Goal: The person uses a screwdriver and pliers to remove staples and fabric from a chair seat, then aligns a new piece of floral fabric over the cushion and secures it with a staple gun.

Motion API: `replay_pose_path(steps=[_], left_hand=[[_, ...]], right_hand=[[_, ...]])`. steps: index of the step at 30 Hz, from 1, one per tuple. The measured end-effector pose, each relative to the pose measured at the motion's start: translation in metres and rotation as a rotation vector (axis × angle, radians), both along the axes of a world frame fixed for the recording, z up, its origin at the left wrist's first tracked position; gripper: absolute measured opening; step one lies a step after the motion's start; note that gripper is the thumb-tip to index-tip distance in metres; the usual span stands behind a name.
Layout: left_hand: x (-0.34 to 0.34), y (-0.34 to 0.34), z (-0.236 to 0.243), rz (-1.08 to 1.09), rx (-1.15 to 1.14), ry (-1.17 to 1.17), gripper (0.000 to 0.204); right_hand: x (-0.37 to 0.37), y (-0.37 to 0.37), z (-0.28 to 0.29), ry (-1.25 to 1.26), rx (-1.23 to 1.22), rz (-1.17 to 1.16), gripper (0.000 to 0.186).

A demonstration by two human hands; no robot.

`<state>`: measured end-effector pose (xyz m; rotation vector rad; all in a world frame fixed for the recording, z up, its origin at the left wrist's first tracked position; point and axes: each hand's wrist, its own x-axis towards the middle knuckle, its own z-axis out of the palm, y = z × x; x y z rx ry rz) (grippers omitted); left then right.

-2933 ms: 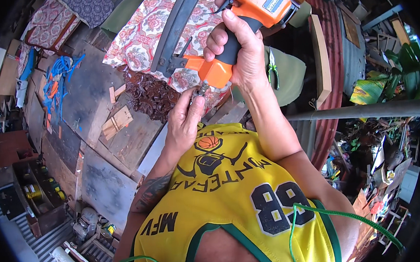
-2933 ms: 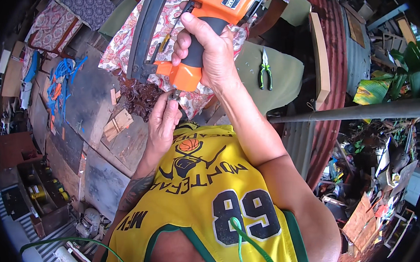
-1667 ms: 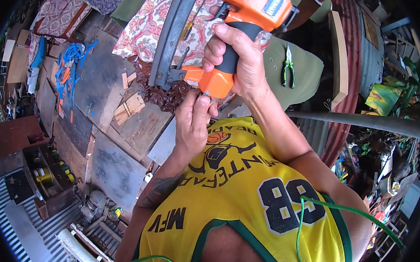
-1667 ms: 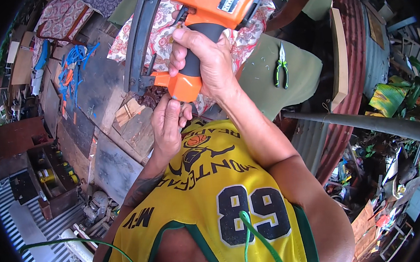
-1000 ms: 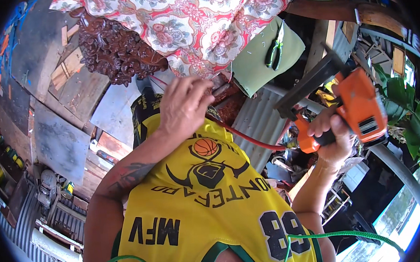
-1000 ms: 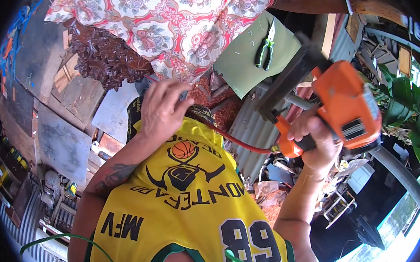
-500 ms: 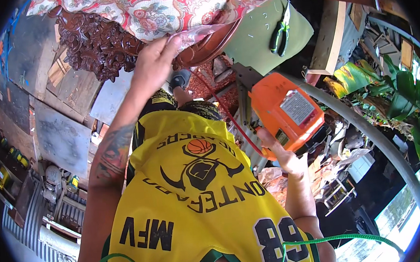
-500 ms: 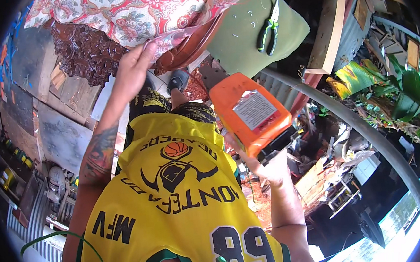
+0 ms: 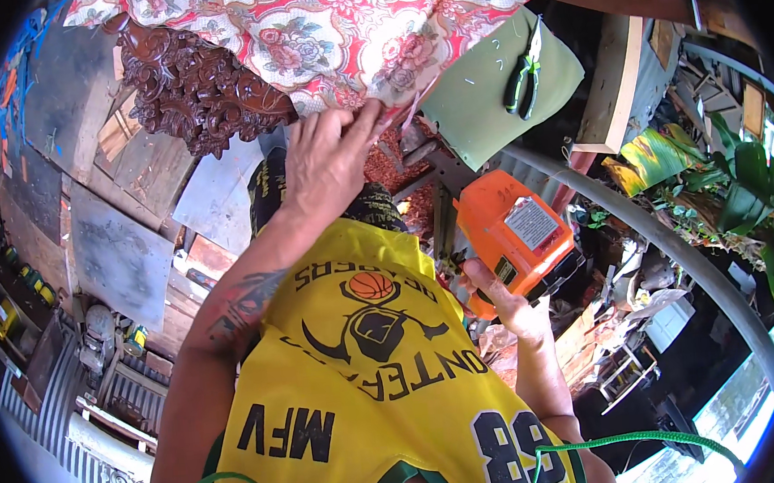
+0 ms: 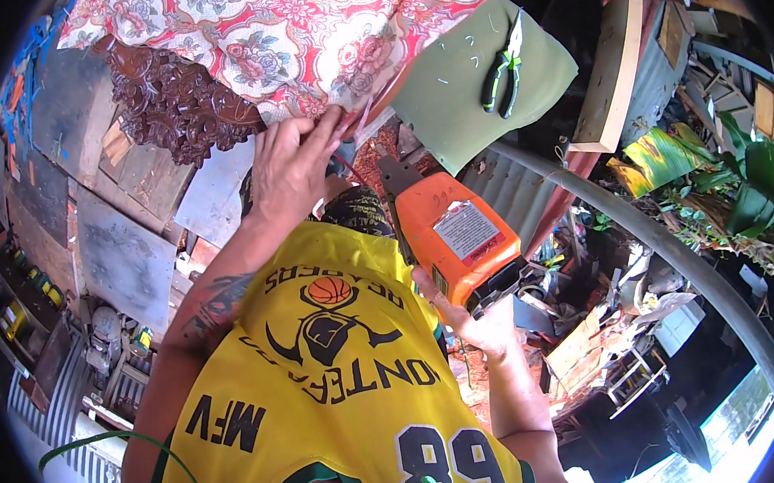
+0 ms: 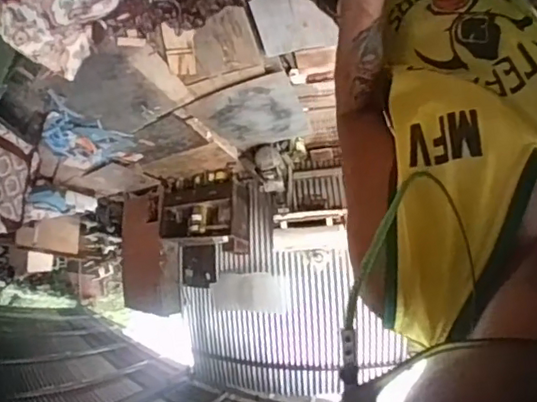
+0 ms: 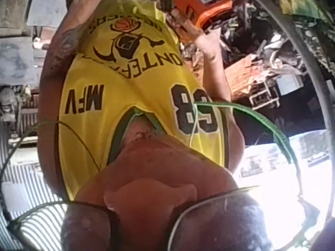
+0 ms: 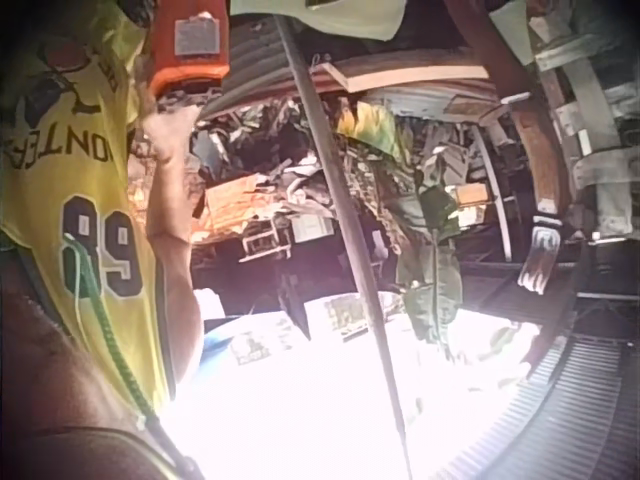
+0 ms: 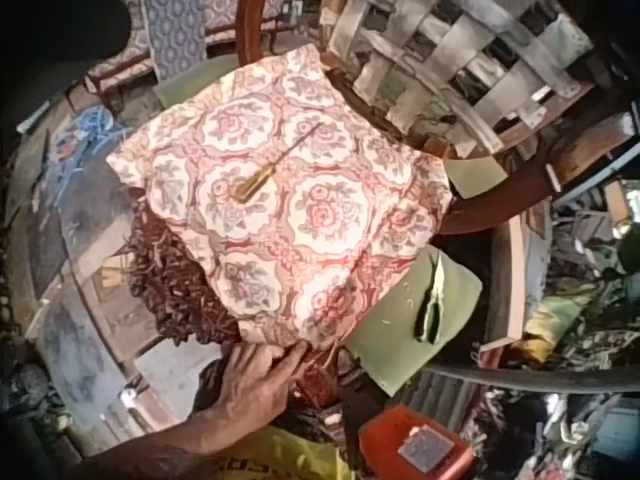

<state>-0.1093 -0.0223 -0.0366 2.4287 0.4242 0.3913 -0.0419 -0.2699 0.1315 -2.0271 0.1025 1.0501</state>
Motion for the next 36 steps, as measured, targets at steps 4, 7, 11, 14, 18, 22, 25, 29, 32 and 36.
replay_pose_path(steps=[4, 7, 11, 14, 18, 22, 25, 29, 32, 36], left_hand=[[-0.003, -0.003, -0.009, -0.023, 0.036, -0.094, 0.052], [-0.004, -0.003, -0.025, -0.008, 0.009, -0.197, 0.045], [-0.003, 0.001, -0.032, 0.015, -0.046, -0.324, 0.037], [-0.003, 0.007, -0.031, 0.006, -0.149, -0.314, 0.035], [0.0, 0.015, -0.032, 0.03, -0.17, -0.306, 0.04], [0.005, 0.026, -0.023, 0.04, -0.193, -0.189, 0.04], [0.008, 0.034, -0.027, -0.024, -0.171, -0.21, 0.04], [0.013, 0.03, -0.039, -0.064, -0.14, -0.187, 0.037], [0.016, 0.036, -0.04, -0.102, -0.142, -0.209, 0.034], [0.015, 0.04, -0.031, -0.133, -0.12, -0.185, 0.031]], right_hand=[[0.005, 0.025, 0.004, -0.048, 0.039, 0.138, 0.033], [0.008, 0.061, -0.004, -0.126, -0.02, 0.217, 0.039], [0.011, 0.114, -0.014, -0.249, -0.115, 0.252, 0.032], [0.01, 0.144, -0.014, -0.205, -0.161, 0.114, 0.033], [0.003, 0.145, -0.009, -0.197, -0.252, 0.064, 0.03], [-0.003, 0.148, 0.006, -0.119, -0.35, 0.077, 0.024], [-0.007, 0.152, 0.008, -0.081, -0.357, 0.021, 0.023], [-0.014, 0.141, 0.01, -0.107, -0.37, 0.099, 0.027], [-0.014, 0.141, 0.01, -0.133, -0.351, 0.003, 0.031], [-0.012, 0.146, 0.007, -0.203, -0.394, 0.11, 0.033]])
